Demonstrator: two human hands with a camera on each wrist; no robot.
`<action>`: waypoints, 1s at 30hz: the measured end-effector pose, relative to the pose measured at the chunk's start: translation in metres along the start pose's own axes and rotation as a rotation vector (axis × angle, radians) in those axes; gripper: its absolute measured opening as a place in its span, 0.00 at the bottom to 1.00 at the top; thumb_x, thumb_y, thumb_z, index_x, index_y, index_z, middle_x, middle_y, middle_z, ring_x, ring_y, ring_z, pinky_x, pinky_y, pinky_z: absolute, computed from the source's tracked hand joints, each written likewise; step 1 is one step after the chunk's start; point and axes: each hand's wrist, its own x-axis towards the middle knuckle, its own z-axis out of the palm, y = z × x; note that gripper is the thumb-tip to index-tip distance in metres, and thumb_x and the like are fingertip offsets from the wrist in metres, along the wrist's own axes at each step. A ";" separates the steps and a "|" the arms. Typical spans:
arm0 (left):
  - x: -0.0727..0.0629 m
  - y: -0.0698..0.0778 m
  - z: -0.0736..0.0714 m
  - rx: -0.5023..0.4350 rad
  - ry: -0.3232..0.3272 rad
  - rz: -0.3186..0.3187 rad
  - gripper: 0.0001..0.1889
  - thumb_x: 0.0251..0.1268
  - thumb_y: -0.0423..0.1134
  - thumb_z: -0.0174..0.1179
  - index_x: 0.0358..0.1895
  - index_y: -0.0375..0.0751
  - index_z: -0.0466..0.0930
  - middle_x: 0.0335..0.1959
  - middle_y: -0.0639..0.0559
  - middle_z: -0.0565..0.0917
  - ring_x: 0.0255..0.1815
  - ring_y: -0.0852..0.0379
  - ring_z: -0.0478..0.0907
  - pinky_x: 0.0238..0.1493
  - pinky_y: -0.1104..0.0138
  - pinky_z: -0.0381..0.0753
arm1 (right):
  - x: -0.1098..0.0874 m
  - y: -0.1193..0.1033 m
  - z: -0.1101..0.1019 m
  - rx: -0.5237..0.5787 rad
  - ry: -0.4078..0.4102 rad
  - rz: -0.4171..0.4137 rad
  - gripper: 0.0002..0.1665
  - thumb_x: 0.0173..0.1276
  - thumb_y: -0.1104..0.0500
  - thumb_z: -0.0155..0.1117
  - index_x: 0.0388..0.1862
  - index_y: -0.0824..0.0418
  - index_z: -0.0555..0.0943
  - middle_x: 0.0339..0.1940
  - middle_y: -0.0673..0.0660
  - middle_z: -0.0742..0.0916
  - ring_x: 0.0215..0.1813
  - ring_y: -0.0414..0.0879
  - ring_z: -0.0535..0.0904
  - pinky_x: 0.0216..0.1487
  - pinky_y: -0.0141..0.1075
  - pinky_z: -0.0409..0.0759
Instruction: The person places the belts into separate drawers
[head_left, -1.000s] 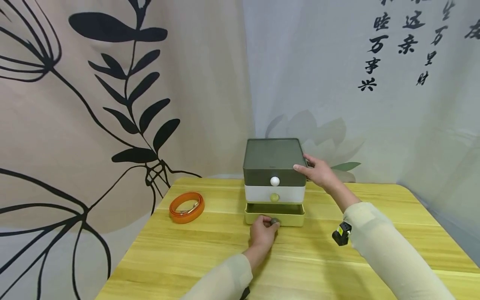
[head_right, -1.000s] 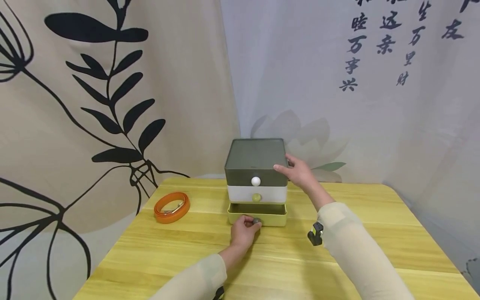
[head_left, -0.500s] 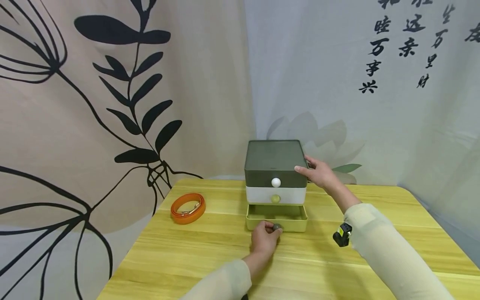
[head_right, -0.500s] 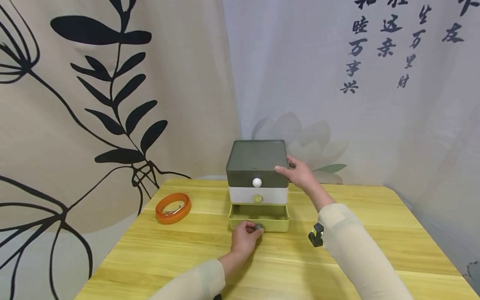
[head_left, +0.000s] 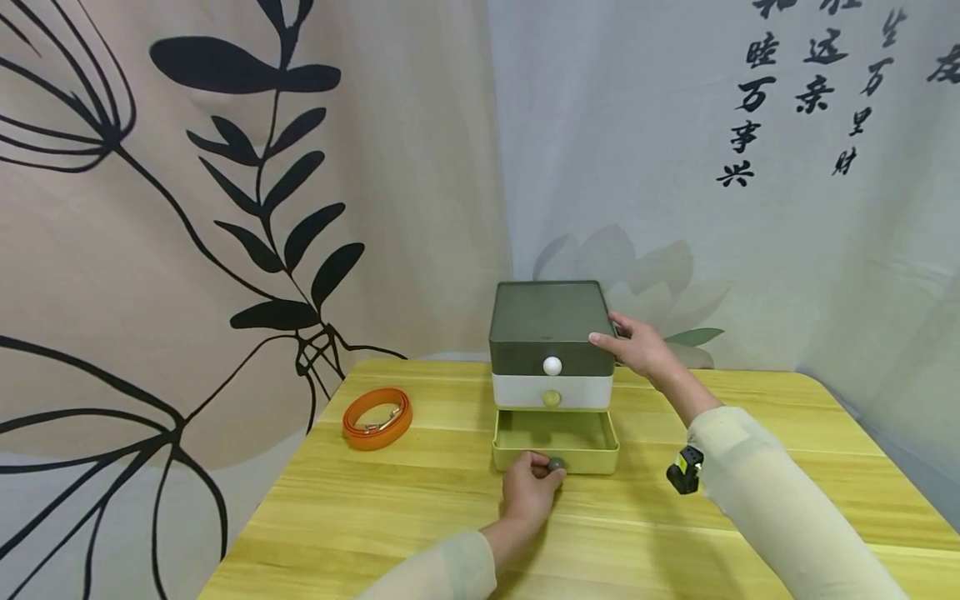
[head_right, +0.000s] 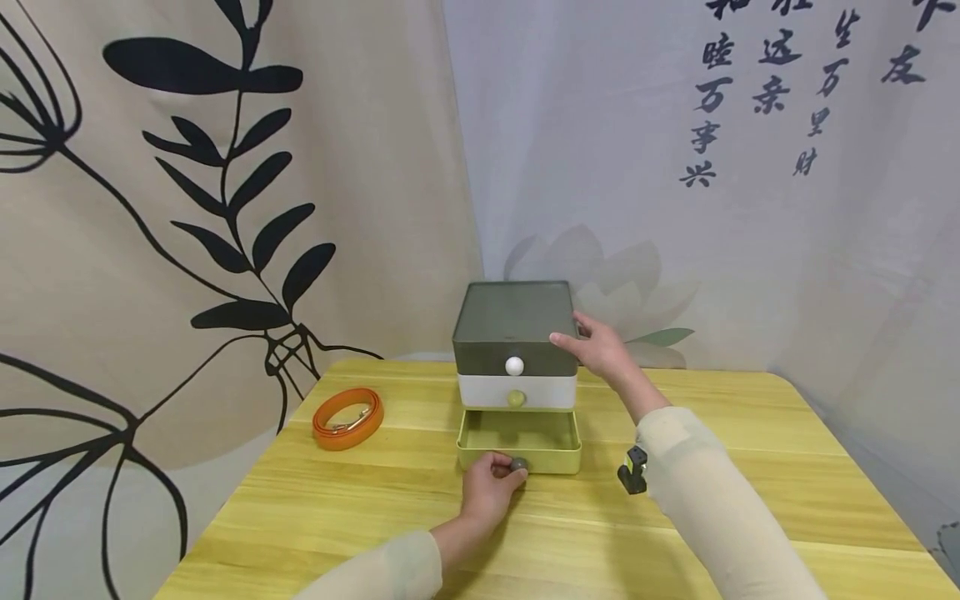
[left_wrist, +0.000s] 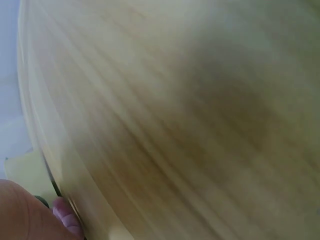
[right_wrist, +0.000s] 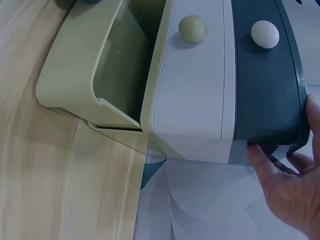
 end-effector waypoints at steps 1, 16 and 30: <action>0.000 0.000 0.000 -0.001 -0.003 -0.002 0.10 0.56 0.35 0.73 0.36 0.40 0.79 0.28 0.55 0.79 0.30 0.61 0.75 0.32 0.67 0.78 | 0.000 0.000 0.000 -0.001 0.000 0.000 0.51 0.73 0.40 0.58 0.82 0.59 0.46 0.79 0.72 0.53 0.77 0.66 0.52 0.68 0.56 0.67; -0.010 0.001 -0.001 -0.012 0.001 -0.009 0.11 0.53 0.33 0.74 0.35 0.39 0.80 0.27 0.55 0.78 0.29 0.61 0.74 0.32 0.67 0.77 | -0.002 -0.001 0.000 0.000 0.000 0.002 0.51 0.74 0.40 0.58 0.82 0.59 0.46 0.79 0.71 0.53 0.77 0.66 0.52 0.68 0.56 0.66; -0.023 0.003 -0.010 -0.035 -0.026 -0.004 0.10 0.54 0.33 0.73 0.36 0.38 0.80 0.28 0.56 0.79 0.31 0.62 0.74 0.33 0.68 0.77 | -0.001 0.000 0.000 0.009 -0.009 -0.001 0.52 0.73 0.39 0.58 0.82 0.59 0.45 0.79 0.72 0.53 0.77 0.66 0.53 0.67 0.56 0.67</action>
